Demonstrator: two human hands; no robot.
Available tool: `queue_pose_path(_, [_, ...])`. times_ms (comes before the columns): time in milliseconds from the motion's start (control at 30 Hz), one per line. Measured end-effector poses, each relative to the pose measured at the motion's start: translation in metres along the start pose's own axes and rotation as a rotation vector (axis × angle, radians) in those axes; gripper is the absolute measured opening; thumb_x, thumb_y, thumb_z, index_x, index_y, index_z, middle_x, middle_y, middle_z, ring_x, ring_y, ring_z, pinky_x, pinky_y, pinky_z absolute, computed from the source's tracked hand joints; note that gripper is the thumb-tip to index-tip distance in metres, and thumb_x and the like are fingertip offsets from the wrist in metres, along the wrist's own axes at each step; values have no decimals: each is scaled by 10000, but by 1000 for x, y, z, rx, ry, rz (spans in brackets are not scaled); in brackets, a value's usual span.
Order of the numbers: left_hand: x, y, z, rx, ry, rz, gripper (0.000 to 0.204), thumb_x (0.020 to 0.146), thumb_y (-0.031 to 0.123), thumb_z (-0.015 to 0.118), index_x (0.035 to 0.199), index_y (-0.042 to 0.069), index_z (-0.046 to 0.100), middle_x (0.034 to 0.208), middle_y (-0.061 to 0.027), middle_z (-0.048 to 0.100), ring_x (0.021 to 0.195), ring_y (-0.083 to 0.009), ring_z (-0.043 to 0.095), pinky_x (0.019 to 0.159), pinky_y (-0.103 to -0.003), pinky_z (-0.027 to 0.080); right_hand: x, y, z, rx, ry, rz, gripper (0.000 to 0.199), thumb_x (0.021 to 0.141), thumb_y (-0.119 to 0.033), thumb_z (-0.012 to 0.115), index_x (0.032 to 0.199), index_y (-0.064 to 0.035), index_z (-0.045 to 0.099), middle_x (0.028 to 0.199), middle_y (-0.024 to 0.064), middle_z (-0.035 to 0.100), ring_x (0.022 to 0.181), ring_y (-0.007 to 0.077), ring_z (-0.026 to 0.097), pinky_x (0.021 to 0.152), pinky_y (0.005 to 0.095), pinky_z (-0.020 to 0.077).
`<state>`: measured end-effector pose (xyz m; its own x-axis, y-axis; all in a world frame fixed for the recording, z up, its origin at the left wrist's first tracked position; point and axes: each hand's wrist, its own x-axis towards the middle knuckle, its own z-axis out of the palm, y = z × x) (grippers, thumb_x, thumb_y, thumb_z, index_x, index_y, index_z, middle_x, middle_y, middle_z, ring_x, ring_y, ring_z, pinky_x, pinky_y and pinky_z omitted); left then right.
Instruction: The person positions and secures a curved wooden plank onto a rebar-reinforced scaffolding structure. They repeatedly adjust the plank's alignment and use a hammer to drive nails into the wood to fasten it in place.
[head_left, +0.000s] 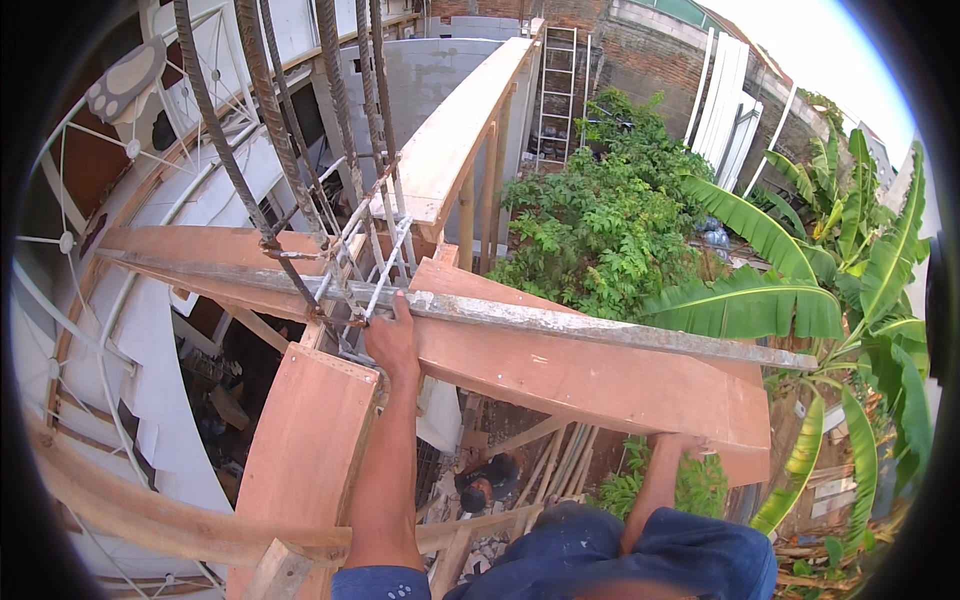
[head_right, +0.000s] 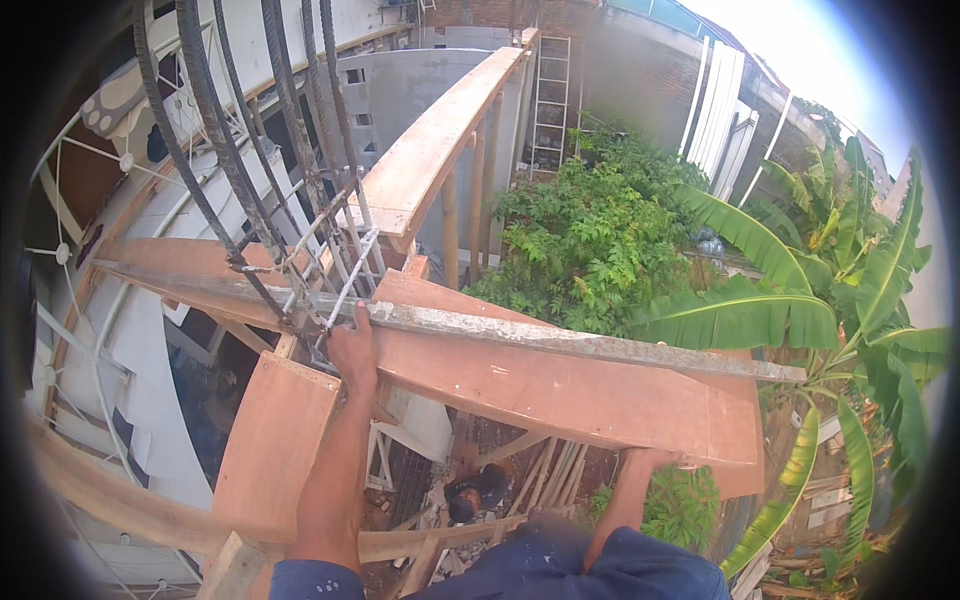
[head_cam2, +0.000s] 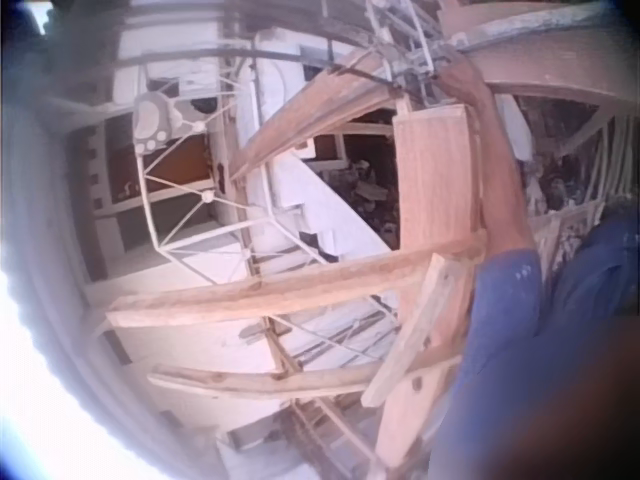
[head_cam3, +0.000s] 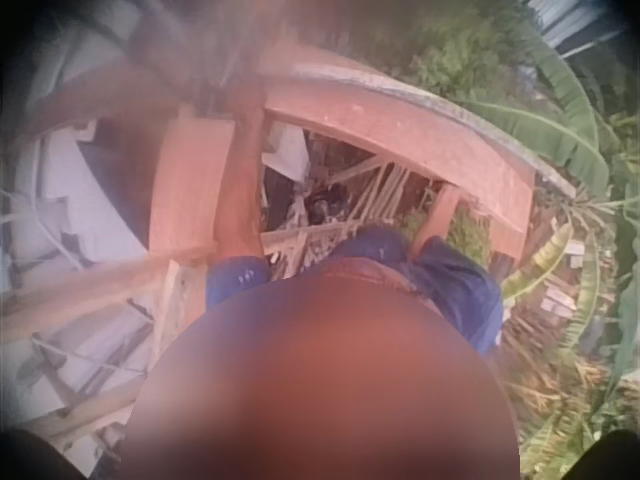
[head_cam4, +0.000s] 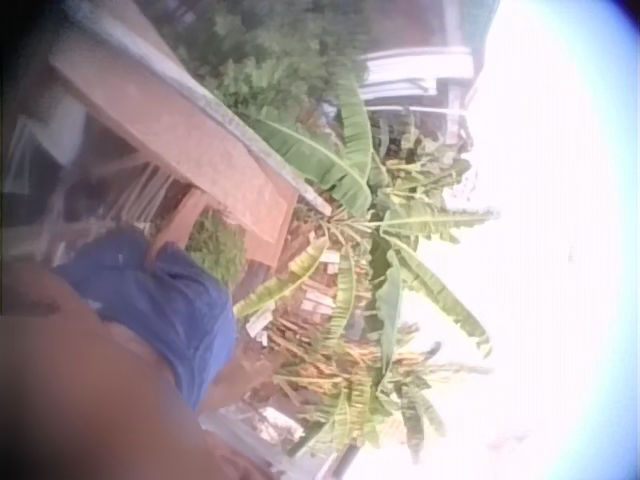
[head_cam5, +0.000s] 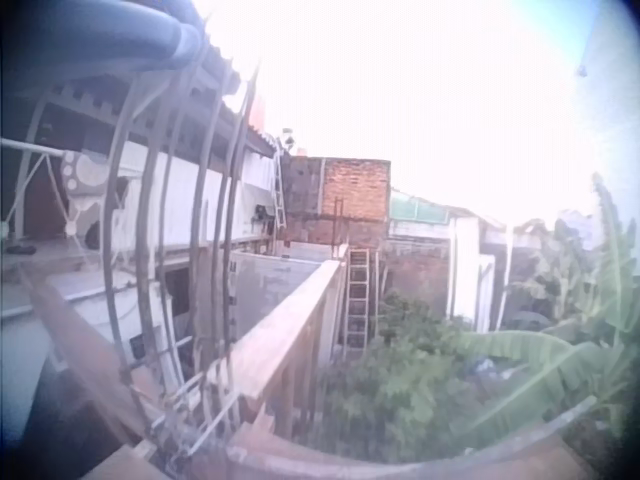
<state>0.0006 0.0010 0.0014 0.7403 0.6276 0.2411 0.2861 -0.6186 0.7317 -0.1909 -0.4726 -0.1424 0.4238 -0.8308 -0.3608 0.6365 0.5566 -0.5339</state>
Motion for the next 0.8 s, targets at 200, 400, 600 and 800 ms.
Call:
queue_pose_path(200, [1, -1, 1, -16, -2, -2, 732, 891, 571, 547, 740, -135, 667, 780, -352, 640, 782, -508, 629, 790, -541, 481, -22, -4, 25, -28, 153, 27, 783, 892, -694, 215, 1460, -196, 421, 1483, 70, 451, 1331, 321, 447, 1074, 494, 389])
queue_pose_path(400, [1, -2, 1, -4, -30, -9, 726, 891, 567, 548, 757, -136, 672, 796, -358, 638, 804, -509, 629, 803, -545, 478, -41, -4, 43, -31, 188, 20, 782, 898, -691, 212, 1455, -185, 425, 1481, 71, 450, 1327, 317, 450, 1076, 489, 391])
queue_pose_path(600, [3, -2, 2, -23, -38, -7, 729, 893, 571, 537, 760, -131, 679, 787, -356, 639, 796, -503, 634, 798, -545, 482, -41, -4, 44, -34, 193, 16, 781, 904, -688, 208, 1449, -175, 429, 1479, 72, 449, 1323, 314, 453, 1079, 484, 394])
queue_pose_path(800, [2, -3, 2, -9, -21, 5, 733, 889, 578, 538, 759, -129, 682, 789, -349, 644, 790, -499, 636, 802, -539, 488, -45, -5, 49, -45, 188, 9, 780, 909, -685, 205, 1444, -164, 433, 1477, 73, 448, 1319, 310, 457, 1081, 479, 396])
